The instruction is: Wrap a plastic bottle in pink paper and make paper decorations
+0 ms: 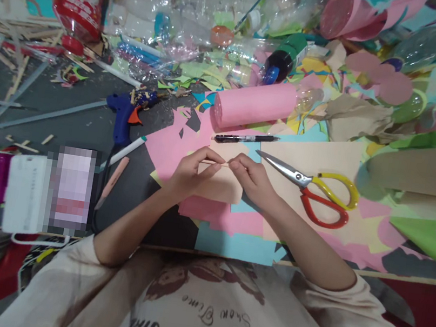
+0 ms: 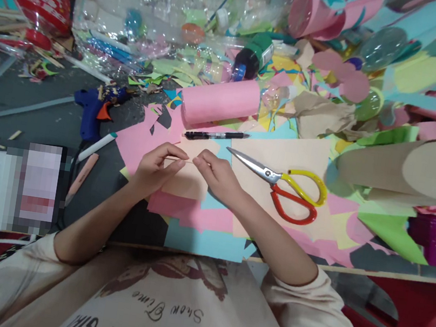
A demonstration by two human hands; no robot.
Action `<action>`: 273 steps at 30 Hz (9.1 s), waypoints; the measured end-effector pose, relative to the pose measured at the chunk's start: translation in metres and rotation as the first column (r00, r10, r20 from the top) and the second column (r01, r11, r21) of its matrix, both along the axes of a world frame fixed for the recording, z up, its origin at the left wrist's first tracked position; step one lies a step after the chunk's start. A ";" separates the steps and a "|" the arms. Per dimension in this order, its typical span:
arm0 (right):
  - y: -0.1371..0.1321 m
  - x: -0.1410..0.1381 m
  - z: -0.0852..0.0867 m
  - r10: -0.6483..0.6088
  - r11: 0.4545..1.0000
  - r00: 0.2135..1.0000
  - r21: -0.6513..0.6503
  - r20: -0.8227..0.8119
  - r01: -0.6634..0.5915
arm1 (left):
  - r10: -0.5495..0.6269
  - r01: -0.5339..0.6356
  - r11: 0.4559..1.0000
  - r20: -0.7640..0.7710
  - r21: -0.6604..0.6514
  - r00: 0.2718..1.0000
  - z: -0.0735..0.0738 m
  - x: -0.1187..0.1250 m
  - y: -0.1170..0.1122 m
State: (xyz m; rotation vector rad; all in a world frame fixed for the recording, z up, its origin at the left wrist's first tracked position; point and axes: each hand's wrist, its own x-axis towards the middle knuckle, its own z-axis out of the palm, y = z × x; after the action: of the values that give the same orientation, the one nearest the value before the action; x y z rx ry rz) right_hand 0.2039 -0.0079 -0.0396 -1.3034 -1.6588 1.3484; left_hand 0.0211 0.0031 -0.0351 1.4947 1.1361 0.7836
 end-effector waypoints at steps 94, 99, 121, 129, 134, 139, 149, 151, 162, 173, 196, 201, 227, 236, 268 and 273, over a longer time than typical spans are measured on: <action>0.003 -0.003 0.001 -0.377 0.909 0.847 -0.326 -0.375 0.261 | -0.191 0.236 0.922 -0.171 0.307 0.967 -0.014 -0.004 -0.008; 0.003 0.002 0.005 -0.232 0.930 0.919 -0.349 -0.319 0.114 | -0.361 0.396 0.779 -0.167 0.486 0.917 -0.013 -0.011 0.002; 0.000 -0.005 0.011 -0.187 0.912 0.909 -0.410 -0.372 0.020 | -0.258 0.261 0.844 -0.071 0.469 0.963 -0.020 -0.016 0.002; -0.002 -0.004 0.011 -0.157 0.966 0.959 -0.237 -0.236 0.100 | -0.207 0.337 0.737 -0.280 0.586 0.938 -0.023 -0.013 0.004; -0.003 -0.006 0.007 -0.147 0.978 0.975 -0.170 -0.167 0.119 | -0.144 0.384 0.700 -0.408 0.602 0.901 -0.023 -0.011 0.002; -0.004 -0.009 0.004 -0.132 0.975 0.983 -0.194 -0.130 0.105 | -0.104 0.379 0.700 -0.439 0.606 0.893 -0.025 -0.008 0.000; -0.003 -0.007 0.002 -0.090 0.982 0.990 -0.175 -0.111 0.070 | -0.165 0.335 0.702 -0.314 0.629 0.935 -0.024 -0.007 0.000; -0.002 -0.006 0.002 -0.070 0.983 0.990 -0.176 -0.126 0.047 | -0.226 0.353 0.729 -0.281 0.586 0.933 -0.023 -0.007 0.000; 0.000 0.000 0.002 0.261 0.965 0.965 -0.010 -0.012 -0.261 | -0.053 0.041 0.996 0.148 0.084 0.988 -0.014 -0.010 0.002; 0.001 0.003 0.012 -0.096 0.995 0.994 0.014 -0.054 0.097 | 0.028 -0.027 1.000 0.139 -0.003 0.990 -0.006 -0.009 0.003; -0.002 -0.009 -0.001 -0.218 0.969 0.871 -0.207 -0.439 0.138 | -0.044 0.051 0.997 0.105 -0.064 0.994 0.001 0.004 -0.001; 0.001 -0.007 -0.002 -0.218 0.962 0.860 -0.249 -0.461 0.111 | -0.026 0.028 0.999 0.059 -0.019 0.998 -0.001 0.007 -0.004; 0.009 0.000 -0.004 -0.309 0.930 0.839 -0.329 -0.448 0.167 | 0.623 -0.607 0.716 -0.708 0.344 0.334 0.025 -0.091 0.054; 0.011 0.001 -0.006 -0.314 0.928 0.839 -0.331 -0.443 0.172 | 0.526 -0.556 0.785 -0.769 0.275 0.362 0.034 -0.085 0.049; 0.013 0.001 -0.002 -0.388 0.909 0.817 -0.326 -0.426 0.261 | 0.461 -0.243 0.884 -0.665 0.398 0.588 0.023 -0.055 -0.020; 0.014 0.001 0.000 -0.385 0.909 0.810 -0.332 -0.442 0.251 | 0.460 -0.226 0.885 -0.685 0.408 0.565 0.017 -0.056 -0.022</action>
State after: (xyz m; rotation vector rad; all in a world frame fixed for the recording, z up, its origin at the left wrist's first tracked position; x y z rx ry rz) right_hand 0.2047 0.0056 -0.0396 -1.1734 -0.8842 1.5578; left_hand -0.0351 -0.0187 -0.0182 1.9542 2.1045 0.5613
